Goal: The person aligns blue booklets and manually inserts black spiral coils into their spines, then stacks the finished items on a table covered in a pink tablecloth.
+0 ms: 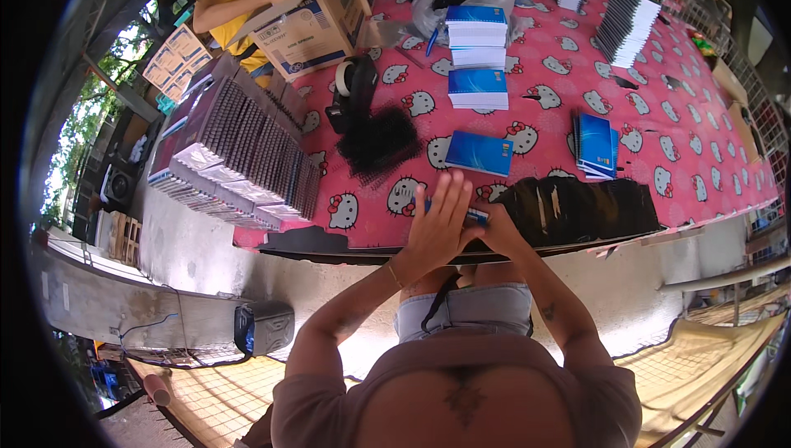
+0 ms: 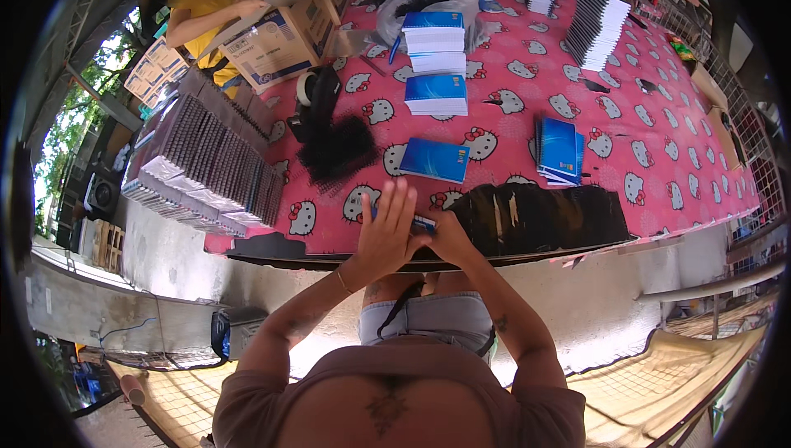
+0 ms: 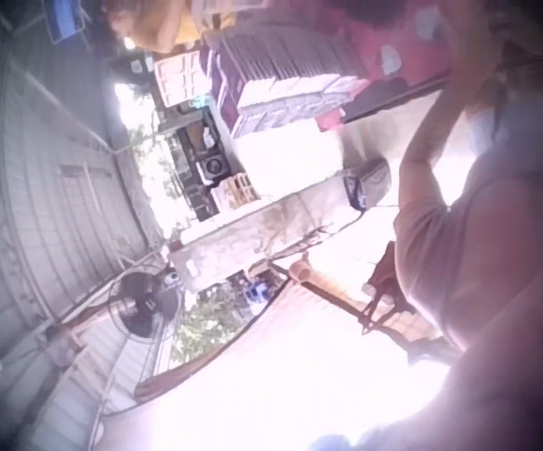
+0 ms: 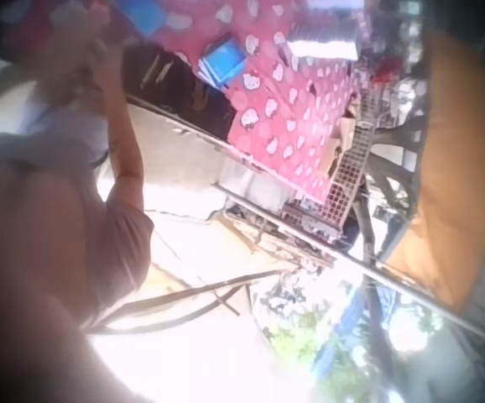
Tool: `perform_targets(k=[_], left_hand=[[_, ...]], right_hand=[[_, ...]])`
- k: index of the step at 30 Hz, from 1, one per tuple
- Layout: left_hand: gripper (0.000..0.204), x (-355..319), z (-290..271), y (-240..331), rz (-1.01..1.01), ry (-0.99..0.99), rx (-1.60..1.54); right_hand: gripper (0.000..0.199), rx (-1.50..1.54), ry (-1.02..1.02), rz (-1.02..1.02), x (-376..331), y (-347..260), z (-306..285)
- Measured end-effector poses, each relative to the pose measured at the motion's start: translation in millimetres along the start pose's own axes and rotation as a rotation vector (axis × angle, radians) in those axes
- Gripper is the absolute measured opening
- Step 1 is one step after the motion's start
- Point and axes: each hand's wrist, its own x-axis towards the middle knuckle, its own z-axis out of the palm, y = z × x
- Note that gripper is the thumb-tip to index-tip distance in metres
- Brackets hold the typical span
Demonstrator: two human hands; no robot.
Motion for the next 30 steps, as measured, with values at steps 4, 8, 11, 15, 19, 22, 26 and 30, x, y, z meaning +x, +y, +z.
perform_targets(k=[4, 8, 11, 15, 19, 22, 26, 30], left_hand=[[0.072, -48, 30, 17, 0.084, 0.072, -0.198], [0.052, 10, -8, -2, 0.035, 0.093, -0.215], [0.036, 10, -3, -14, 0.095, 0.133, -0.344], [0.025, 17, -19, -7, 0.043, 0.202, -0.385], [0.020, 13, -11, -15, 0.100, 0.185, -0.415], [0.020, 13, -10, -13, 0.101, 0.211, -0.441], [0.021, 16, -12, -11, 0.061, 0.187, -0.448], [0.024, 18, -22, -9, 0.041, 0.072, -0.428]], right_hand=[[0.042, -0.011, 0.074, -0.050, 2, 10, 6], [0.041, -0.080, 0.019, 0.015, 1, 6, 0], [0.039, -0.189, 0.007, -0.001, 0, -12, -9], [0.032, -0.118, 0.062, -0.146, -15, -32, -43], [0.020, 0.085, -0.034, 0.011, -13, -26, -60], [0.015, 0.030, -0.065, -0.010, -8, -26, -62], [0.011, 0.078, -0.129, -0.086, -3, -27, -64], [0.013, -0.058, -0.012, -0.255, -6, -29, -55]])
